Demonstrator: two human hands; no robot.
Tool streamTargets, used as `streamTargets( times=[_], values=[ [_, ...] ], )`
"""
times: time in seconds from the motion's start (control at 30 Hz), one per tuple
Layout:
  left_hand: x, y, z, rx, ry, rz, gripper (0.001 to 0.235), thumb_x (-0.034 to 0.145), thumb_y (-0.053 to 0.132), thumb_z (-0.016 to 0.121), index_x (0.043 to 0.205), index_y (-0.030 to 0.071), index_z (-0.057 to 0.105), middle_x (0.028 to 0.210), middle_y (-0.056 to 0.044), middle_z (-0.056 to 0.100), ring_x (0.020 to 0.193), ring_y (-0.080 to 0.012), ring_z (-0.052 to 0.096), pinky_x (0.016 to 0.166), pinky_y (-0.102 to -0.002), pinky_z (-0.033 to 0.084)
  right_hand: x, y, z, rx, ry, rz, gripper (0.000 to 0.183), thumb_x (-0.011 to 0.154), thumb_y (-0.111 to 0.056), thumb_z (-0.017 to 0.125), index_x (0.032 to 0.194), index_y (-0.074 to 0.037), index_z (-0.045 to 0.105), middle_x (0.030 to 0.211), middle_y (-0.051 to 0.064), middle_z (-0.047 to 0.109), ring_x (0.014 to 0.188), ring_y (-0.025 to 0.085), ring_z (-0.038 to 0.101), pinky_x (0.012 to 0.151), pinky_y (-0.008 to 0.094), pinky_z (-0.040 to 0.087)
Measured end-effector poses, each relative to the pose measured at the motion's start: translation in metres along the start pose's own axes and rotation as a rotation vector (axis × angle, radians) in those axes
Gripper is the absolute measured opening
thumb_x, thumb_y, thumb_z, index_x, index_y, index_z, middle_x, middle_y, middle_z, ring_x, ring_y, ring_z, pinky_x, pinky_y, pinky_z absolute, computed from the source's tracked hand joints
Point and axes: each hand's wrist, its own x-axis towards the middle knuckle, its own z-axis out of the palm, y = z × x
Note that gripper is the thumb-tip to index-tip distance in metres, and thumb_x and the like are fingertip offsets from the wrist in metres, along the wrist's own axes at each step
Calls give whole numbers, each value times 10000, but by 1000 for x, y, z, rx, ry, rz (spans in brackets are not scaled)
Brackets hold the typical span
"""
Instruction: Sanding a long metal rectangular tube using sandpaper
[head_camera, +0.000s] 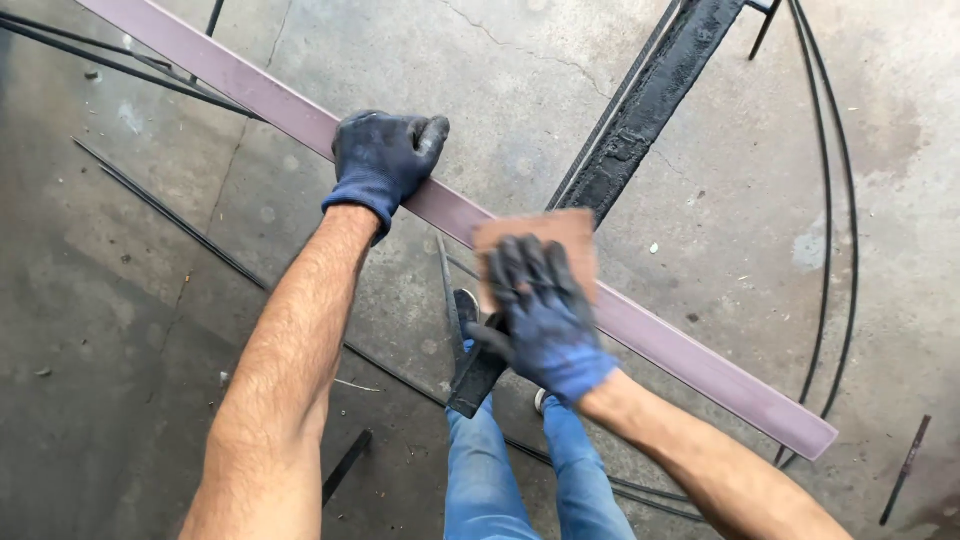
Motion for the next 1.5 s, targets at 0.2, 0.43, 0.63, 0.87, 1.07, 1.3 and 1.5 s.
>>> streamTargets(
  times=[0.2, 0.43, 0.63, 0.87, 1.07, 1.3, 1.5],
  values=[
    [0, -2, -2, -34, -10, 14, 559, 1051, 623, 444, 798, 222, 741, 724, -136, 718, 887, -396, 730, 816, -528, 526, -43, 29, -73, 9, -108, -82, 708, 933, -556, 626, 1484, -114, 579, 1540, 135, 547, 1436, 322, 491, 1225, 475, 379],
    [3, 2, 0, 2, -30, -14, 565, 1045, 615, 428, 779, 220, 732, 707, -124, 721, 901, -365, 742, 852, -496, 523, -82, 43, -88, -80, -202, -56, 841, 829, -640, 619, 1477, -109, 555, 1579, 159, 495, 1476, 345, 441, 1236, 519, 357],
    [4, -3, 5, 9, -33, -10, 567, 1032, 636, 415, 783, 237, 730, 698, -144, 704, 897, -370, 739, 854, -500, 528, 40, 0, -1, 74, 6, -117, 861, 911, -695, 640, 1478, -50, 568, 1512, 214, 545, 1416, 378, 503, 1240, 531, 346],
    [-1, 0, 0, -13, -8, 14, 567, 1044, 600, 449, 738, 202, 712, 681, -145, 703, 852, -367, 739, 834, -486, 528, -108, 58, -115, -66, -175, -68, 766, 850, -553, 649, 1466, -102, 577, 1558, 155, 532, 1444, 340, 485, 1208, 496, 402],
    [10, 1, 18, 90, 169, 41, 538, 1007, 527, 491, 594, 270, 721, 548, -68, 666, 566, -336, 664, 562, -486, 476, -32, 35, -60, -32, -285, -95, 944, 944, -657, 668, 1571, -10, 386, 1643, 191, 362, 1539, 334, 331, 1296, 527, 246],
    [5, -5, 18, 91, 105, 42, 570, 1036, 582, 481, 646, 265, 749, 581, -76, 685, 615, -335, 684, 601, -492, 483, 29, 10, -35, 48, -343, -166, 915, 980, -615, 675, 1618, -63, 321, 1679, 174, 310, 1572, 325, 277, 1316, 501, 196],
    [7, -1, 16, 117, 97, 19, 597, 1044, 566, 452, 591, 266, 701, 530, -44, 646, 572, -302, 659, 584, -464, 472, -119, 55, -129, -166, -355, -13, 825, 870, -601, 676, 1426, -7, 540, 1453, 177, 596, 1351, 354, 582, 1205, 518, 434]
  ],
)
